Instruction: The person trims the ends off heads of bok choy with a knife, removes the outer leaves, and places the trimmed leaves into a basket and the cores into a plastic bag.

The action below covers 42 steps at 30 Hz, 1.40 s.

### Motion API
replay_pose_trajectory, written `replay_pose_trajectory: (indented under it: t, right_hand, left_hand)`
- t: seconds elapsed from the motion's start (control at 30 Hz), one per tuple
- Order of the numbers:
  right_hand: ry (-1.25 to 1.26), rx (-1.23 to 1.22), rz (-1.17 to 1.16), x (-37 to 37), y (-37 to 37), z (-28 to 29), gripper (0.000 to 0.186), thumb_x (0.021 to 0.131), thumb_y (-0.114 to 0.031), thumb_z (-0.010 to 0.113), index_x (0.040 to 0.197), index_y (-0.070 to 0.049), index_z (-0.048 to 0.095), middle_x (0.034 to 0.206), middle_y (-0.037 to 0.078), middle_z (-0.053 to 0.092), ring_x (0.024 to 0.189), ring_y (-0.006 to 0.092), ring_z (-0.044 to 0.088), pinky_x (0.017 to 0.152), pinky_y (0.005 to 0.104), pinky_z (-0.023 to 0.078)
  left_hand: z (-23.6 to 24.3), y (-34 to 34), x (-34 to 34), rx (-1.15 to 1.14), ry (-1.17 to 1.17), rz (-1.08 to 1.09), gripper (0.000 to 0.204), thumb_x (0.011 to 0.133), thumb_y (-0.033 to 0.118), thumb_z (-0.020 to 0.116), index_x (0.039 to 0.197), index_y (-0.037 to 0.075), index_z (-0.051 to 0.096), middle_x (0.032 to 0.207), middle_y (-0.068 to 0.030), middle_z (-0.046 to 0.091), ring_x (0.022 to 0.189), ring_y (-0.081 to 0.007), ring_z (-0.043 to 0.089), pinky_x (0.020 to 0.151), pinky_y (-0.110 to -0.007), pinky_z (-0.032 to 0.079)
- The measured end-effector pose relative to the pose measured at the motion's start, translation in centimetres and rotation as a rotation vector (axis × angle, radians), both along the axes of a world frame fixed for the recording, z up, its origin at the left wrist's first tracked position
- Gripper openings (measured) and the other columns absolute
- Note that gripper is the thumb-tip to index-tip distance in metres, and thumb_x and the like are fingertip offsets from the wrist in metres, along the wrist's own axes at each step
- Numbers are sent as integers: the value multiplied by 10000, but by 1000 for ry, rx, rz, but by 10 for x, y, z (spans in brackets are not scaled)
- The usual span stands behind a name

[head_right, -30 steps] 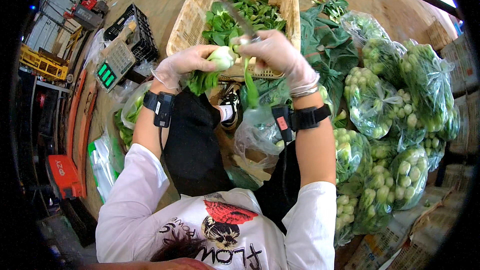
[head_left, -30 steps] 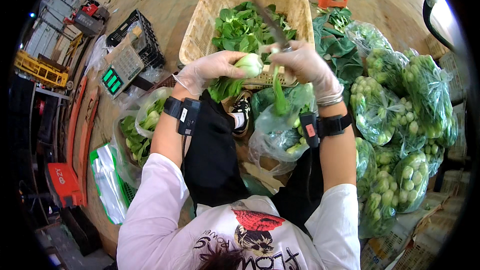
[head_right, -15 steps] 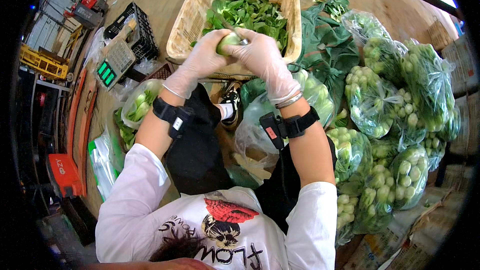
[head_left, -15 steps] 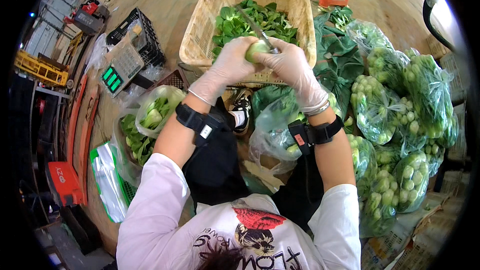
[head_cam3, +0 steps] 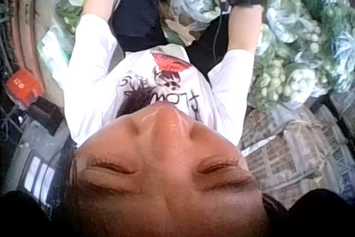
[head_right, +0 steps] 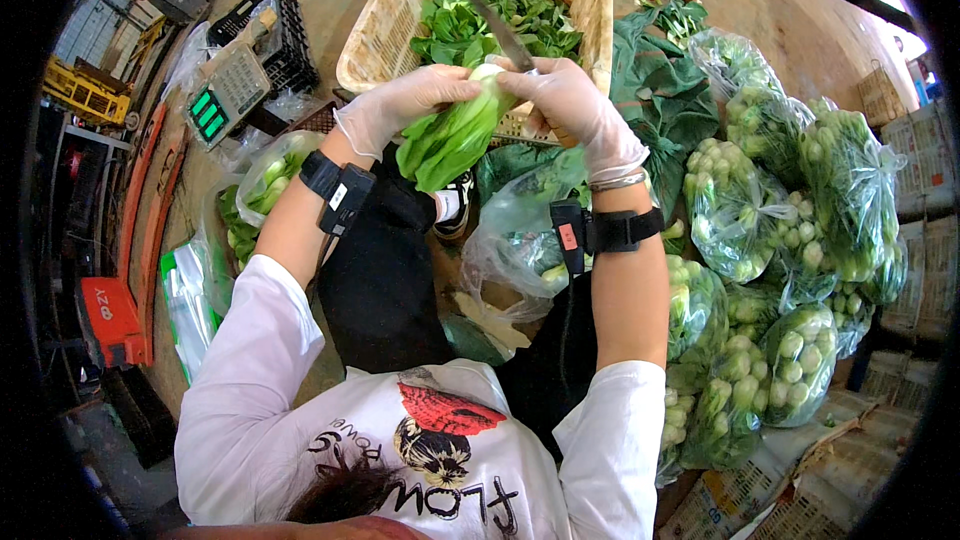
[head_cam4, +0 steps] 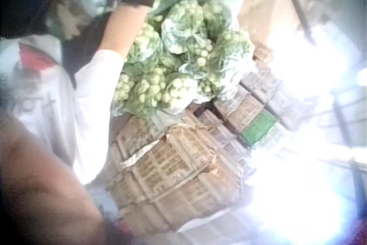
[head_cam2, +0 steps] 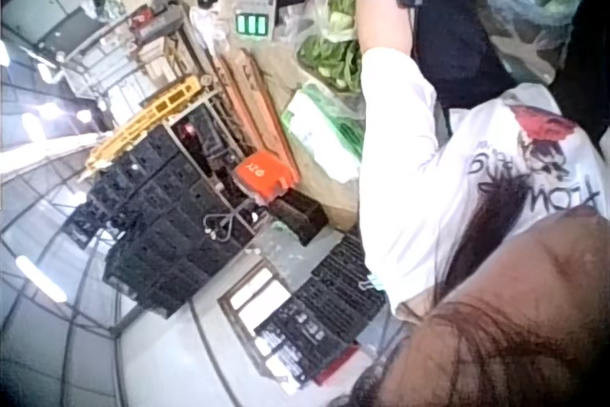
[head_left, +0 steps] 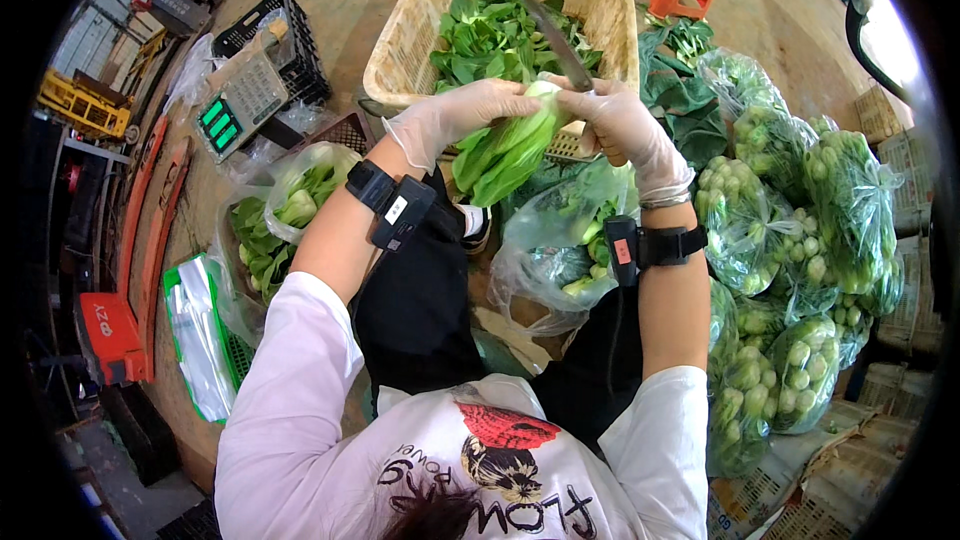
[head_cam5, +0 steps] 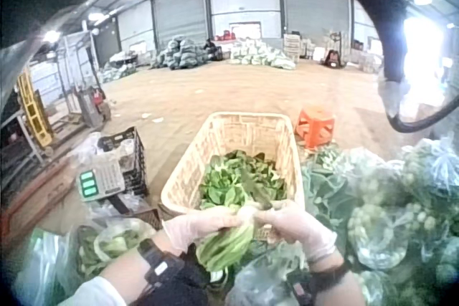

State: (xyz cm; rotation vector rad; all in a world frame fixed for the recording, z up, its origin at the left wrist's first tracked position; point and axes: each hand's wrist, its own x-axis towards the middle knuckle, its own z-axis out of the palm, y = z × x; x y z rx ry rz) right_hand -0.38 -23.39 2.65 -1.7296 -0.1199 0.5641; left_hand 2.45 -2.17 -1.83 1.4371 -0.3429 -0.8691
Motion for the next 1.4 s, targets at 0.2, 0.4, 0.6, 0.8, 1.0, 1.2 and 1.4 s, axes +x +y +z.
replay_pose_trajectory:
  t: [0.2, 0.4, 0.6, 0.8, 1.0, 1.2, 1.4]
  right_hand:
    - [-27, -142, 23, 2, 7, -4, 376, 776, -286, 683, 965, 33, 624, 617, 28, 555, 429, 75, 499, 394, 209, 394]
    - [26, 55, 98, 3, -1, 7, 302, 785, -223, 652, 995, -6, 652, 600, -14, 551, 388, 53, 434, 367, 195, 327]
    - [-795, -578, -437, 26, -11, -12, 557, 785, -360, 661, 1262, -122, 498, 800, 67, 652, 663, 218, 636, 610, 321, 508]
    - [-697, -903, -406, 19, 1, -12, 410, 809, -321, 607, 1183, -188, 503, 832, 115, 652, 792, 300, 642, 669, 405, 509]
    - [-1013, -796, -149, -12, 25, -20, 139, 742, -211, 623, 804, -108, 556, 724, 79, 594, 680, 297, 597, 596, 397, 485]
    - [-1066, -778, -210, -9, 29, -28, 171, 733, -224, 633, 817, -108, 540, 716, 84, 576, 667, 298, 592, 586, 403, 488]
    - [-545, -1146, -149, 15, 8, -42, 165, 797, -209, 560, 875, -80, 625, 810, 128, 656, 782, 301, 641, 650, 386, 518]
  left_hand:
    - [3, 1, -1, 182, -152, -46, 417, 859, 335, 607, 1084, -11, 546, 962, -29, 609, 803, -81, 554, 717, -237, 464]
    - [16, 23, 4, 189, -312, -236, 452, 810, 256, 663, 1152, -12, 539, 1005, -32, 604, 863, -97, 559, 764, -239, 470]
    - [21, 28, -5, -101, -92, -30, 604, 792, 268, 684, 1259, -32, 445, 1077, -57, 574, 932, -127, 554, 821, -259, 463]
    - [13, 19, 0, -158, -105, 131, 556, 725, 234, 757, 1176, 25, 510, 1020, -21, 584, 895, -100, 546, 770, -245, 467]
    - [16, 7, -7, -81, -266, 189, 426, 723, 67, 729, 1113, 27, 563, 998, -22, 609, 906, -109, 550, 808, -254, 446]
    - [20, 3, -12, -97, -335, 168, 393, 723, 41, 705, 1093, 29, 574, 1023, -5, 603, 952, -107, 526, 855, -258, 412]
    - [28, 12, -14, 8, -306, 166, 452, 678, 77, 761, 1088, 27, 579, 967, 1, 622, 850, -79, 563, 781, -253, 468]
